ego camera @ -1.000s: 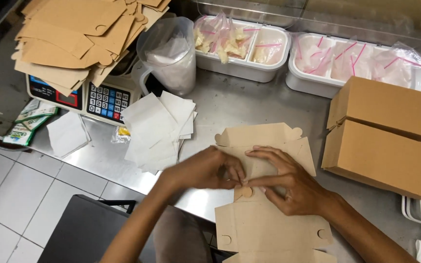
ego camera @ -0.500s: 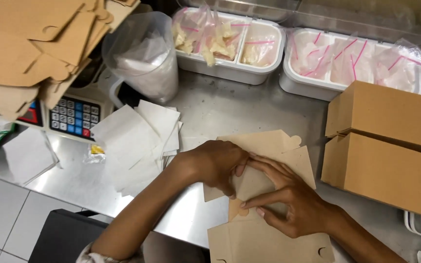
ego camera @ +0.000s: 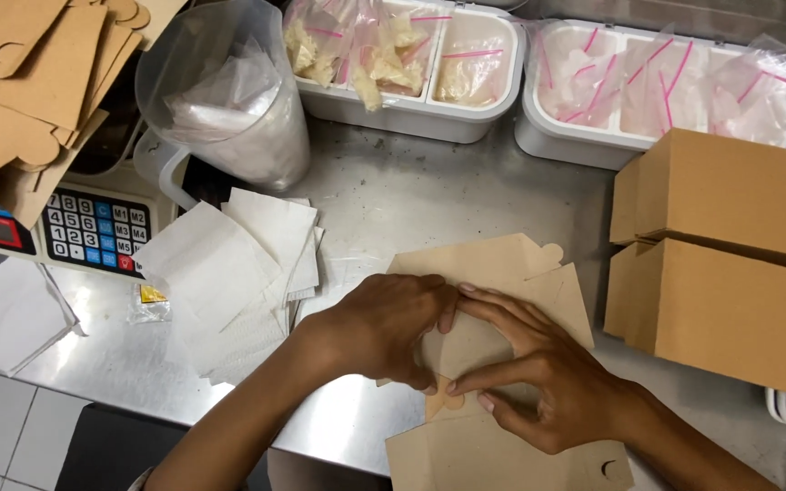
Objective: The person assembles flat cardboard box blanks on a stainless steel countertop. They fold the side flaps and tuck tabs into slots to form the box shape, repeating the process for several units.
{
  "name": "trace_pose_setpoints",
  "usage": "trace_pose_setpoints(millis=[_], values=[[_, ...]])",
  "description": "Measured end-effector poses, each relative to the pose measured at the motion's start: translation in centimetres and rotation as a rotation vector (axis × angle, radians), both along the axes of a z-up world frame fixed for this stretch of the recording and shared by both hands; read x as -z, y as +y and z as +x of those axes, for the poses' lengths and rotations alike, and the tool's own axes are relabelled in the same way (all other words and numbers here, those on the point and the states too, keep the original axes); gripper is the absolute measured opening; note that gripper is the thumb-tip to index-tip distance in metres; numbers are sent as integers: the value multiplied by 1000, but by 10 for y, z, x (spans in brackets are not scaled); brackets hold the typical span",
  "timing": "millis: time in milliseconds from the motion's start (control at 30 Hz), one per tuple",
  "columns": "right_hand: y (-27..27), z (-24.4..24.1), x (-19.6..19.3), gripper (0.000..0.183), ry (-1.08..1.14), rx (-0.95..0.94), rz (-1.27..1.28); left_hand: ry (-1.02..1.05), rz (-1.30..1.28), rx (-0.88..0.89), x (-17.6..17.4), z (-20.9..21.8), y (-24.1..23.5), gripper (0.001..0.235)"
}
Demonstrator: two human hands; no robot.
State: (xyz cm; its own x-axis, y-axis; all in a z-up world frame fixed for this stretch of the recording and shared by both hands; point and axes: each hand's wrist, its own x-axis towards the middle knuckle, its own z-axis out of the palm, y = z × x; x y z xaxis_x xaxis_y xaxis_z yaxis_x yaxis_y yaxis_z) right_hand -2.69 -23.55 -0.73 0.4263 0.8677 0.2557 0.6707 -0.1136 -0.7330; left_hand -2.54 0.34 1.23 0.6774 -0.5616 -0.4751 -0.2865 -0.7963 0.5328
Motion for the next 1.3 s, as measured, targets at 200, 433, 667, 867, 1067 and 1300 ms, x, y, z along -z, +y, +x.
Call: trace_pose_setpoints(millis=[200, 433, 667, 867, 1067, 1300], values=[[0, -1, -1, 30, -2, 3, -1, -60, 83, 48, 5, -9, -7, 79], [1, -1, -1, 29, 1, 11, -9, -149, 106, 80, 12, -17, -13, 119], [0, -1, 1, 29, -16, 5, -10, -9, -103, 65, 10, -1, 10, 52], [0, -2, 3, 30, -37, 4, -6, 25, -86, 66, 8, 3, 10, 42], [-1, -2, 1, 31, -32, 6, -7, 5, -25, 48, 4, -1, 4, 57], [0, -2, 0, 29, -37, 3, 5, -42, 43, 14, 3, -9, -6, 74]])
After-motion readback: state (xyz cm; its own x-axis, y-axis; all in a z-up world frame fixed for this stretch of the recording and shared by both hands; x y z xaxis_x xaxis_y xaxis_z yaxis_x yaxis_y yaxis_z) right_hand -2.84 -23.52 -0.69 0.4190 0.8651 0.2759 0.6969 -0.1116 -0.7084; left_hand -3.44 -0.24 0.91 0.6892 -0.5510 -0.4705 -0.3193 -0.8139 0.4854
